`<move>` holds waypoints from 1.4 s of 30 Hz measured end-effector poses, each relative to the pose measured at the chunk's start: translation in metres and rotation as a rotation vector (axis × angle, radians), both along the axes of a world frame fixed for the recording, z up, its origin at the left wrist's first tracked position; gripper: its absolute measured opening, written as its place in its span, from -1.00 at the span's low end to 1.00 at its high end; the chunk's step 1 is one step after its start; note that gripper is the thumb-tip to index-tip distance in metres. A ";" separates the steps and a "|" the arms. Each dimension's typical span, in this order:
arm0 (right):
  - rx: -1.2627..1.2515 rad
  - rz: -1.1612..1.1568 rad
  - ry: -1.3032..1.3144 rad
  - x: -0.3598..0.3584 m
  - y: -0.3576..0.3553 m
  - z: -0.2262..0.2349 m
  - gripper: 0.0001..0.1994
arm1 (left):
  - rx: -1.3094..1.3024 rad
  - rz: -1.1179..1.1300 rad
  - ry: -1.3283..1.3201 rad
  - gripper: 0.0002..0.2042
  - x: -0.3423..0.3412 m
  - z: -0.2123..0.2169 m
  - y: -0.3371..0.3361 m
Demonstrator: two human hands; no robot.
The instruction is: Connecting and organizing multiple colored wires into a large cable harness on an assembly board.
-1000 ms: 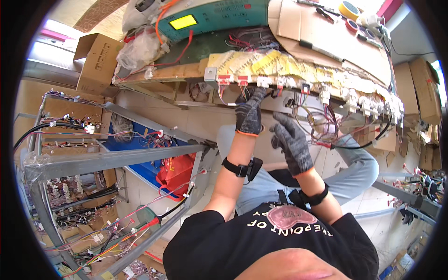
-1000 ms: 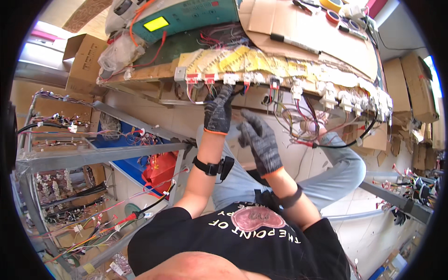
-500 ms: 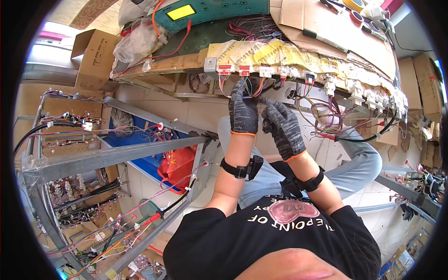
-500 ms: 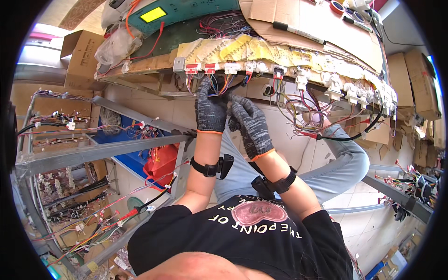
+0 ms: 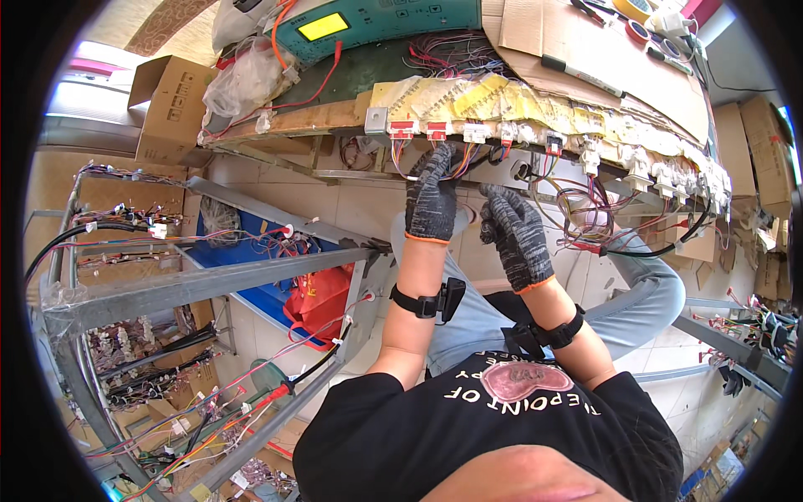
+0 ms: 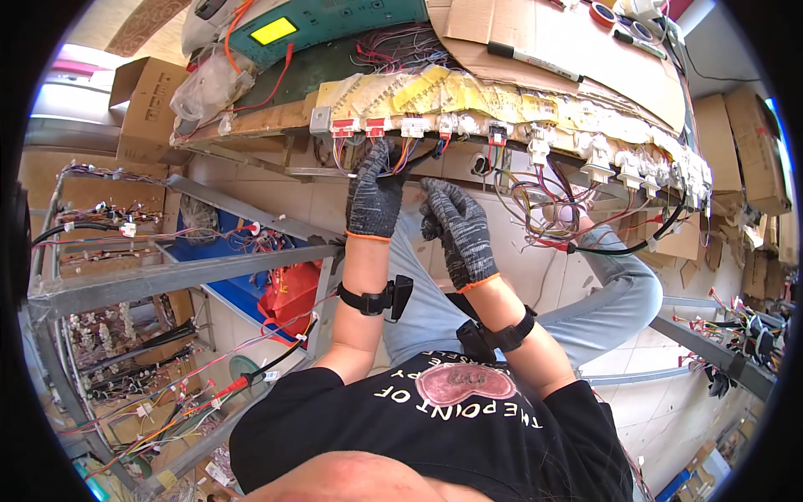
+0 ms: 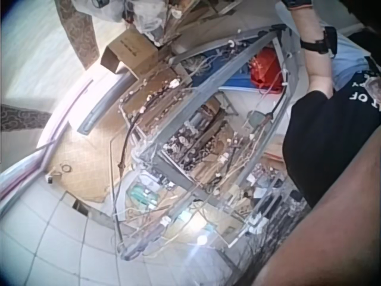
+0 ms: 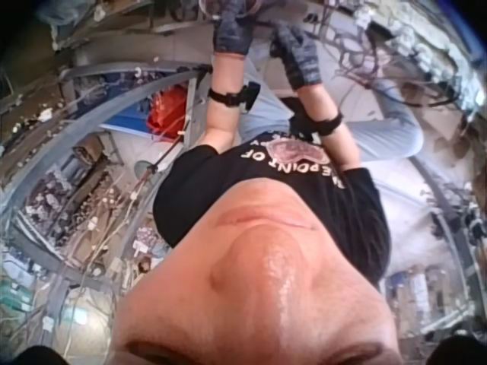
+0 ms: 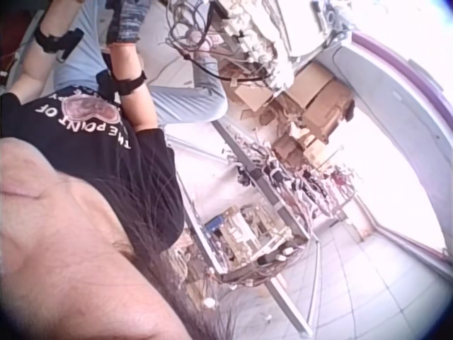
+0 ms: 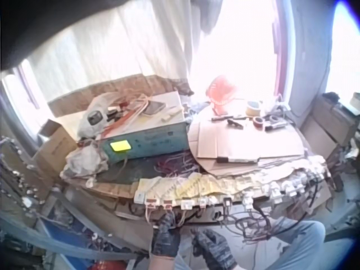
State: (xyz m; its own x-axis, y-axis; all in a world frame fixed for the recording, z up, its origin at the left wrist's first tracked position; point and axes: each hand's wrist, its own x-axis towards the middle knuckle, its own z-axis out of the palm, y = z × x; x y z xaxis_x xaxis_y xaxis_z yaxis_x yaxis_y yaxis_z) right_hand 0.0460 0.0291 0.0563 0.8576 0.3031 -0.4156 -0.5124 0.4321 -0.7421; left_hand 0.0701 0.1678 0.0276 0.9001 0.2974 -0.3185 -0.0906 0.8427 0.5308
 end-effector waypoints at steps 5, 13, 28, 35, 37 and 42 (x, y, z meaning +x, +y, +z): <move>0.013 -0.005 -0.038 0.000 0.004 0.002 -0.77 | 0.342 0.153 -0.002 -0.87 0.001 0.007 -0.004; 0.183 -0.006 0.028 0.008 0.031 0.015 -0.69 | 0.320 0.127 -0.013 -0.87 0.001 -0.009 0.003; 0.263 -0.342 0.241 0.034 0.075 0.022 -0.87 | 0.265 0.009 0.062 -0.89 0.002 0.009 0.005; 0.091 -0.299 0.043 0.036 0.077 0.004 -0.80 | 0.296 0.202 0.047 -0.92 0.001 -0.002 0.000; 0.058 -0.277 -0.033 0.038 0.074 -0.007 -0.79 | 0.285 0.224 0.050 -0.92 0.002 0.004 -0.003; 0.101 -0.349 -0.075 0.040 0.077 -0.005 -0.89 | 0.334 0.278 0.062 -0.95 0.006 -0.002 -0.001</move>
State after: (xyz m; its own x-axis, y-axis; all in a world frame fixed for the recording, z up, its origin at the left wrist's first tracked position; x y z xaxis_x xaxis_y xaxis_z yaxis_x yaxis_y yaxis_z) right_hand 0.0861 0.1063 0.0508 0.9436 0.0229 -0.3303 -0.2665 0.6445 -0.7166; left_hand 0.0764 0.1668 0.0255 0.7533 0.6216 -0.2150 -0.2489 0.5719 0.7816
